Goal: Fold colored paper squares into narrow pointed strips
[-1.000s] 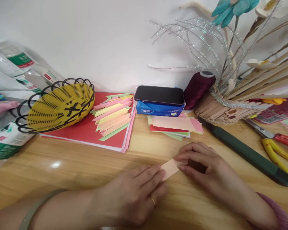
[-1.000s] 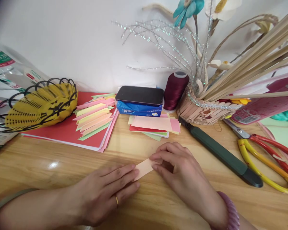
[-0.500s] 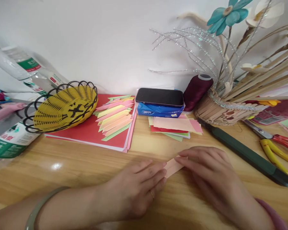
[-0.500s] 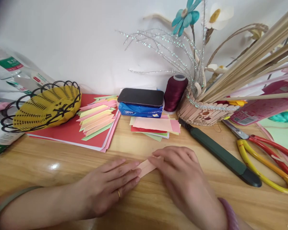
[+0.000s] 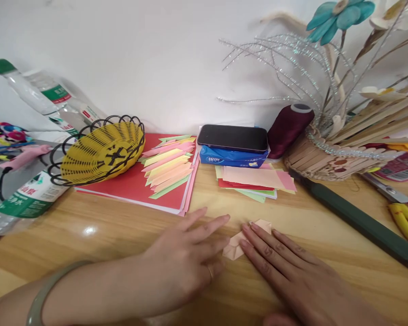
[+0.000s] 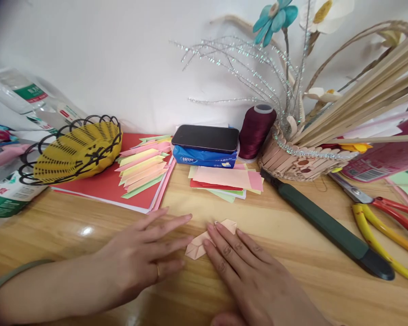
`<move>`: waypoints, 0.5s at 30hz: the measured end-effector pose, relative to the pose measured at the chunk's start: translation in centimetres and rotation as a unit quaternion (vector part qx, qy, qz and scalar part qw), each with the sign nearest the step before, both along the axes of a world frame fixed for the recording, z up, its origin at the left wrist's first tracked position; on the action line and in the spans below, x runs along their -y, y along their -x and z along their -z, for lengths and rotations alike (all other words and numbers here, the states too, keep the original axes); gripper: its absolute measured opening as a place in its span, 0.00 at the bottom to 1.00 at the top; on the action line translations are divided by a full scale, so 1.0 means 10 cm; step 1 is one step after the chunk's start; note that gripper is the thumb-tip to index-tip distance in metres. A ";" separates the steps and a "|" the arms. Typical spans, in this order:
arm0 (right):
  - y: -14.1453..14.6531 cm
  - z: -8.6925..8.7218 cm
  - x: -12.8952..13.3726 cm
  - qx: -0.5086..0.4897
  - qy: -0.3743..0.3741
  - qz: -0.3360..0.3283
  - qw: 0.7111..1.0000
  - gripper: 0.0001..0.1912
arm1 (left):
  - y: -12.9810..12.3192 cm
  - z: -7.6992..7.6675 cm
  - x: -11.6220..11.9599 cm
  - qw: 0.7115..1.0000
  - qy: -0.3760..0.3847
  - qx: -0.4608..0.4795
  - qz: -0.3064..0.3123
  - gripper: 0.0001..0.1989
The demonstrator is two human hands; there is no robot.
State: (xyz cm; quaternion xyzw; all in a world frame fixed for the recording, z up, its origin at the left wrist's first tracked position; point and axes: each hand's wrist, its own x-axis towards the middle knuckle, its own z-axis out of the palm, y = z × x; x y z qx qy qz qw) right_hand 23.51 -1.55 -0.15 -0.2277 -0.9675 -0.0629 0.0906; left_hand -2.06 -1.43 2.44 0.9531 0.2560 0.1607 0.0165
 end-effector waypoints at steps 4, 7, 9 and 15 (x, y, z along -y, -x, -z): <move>0.03 -0.02 0.01 0.014 -0.013 -0.006 1.000 0.43 | -0.05 0.02 0.01 0.998 -0.042 0.032 0.014 0.14; 0.05 -0.05 0.01 0.025 -0.018 -0.005 1.000 0.45 | -0.12 0.13 0.08 0.997 -0.068 -0.043 0.013 0.16; 0.02 -0.05 0.00 0.031 -0.014 -0.005 0.999 0.45 | -0.15 0.19 0.12 0.994 -0.080 -0.075 0.006 0.17; -0.21 -0.02 -0.11 0.001 -0.017 0.038 0.999 0.38 | -0.17 0.21 0.11 0.996 -0.081 -0.037 -0.008 0.15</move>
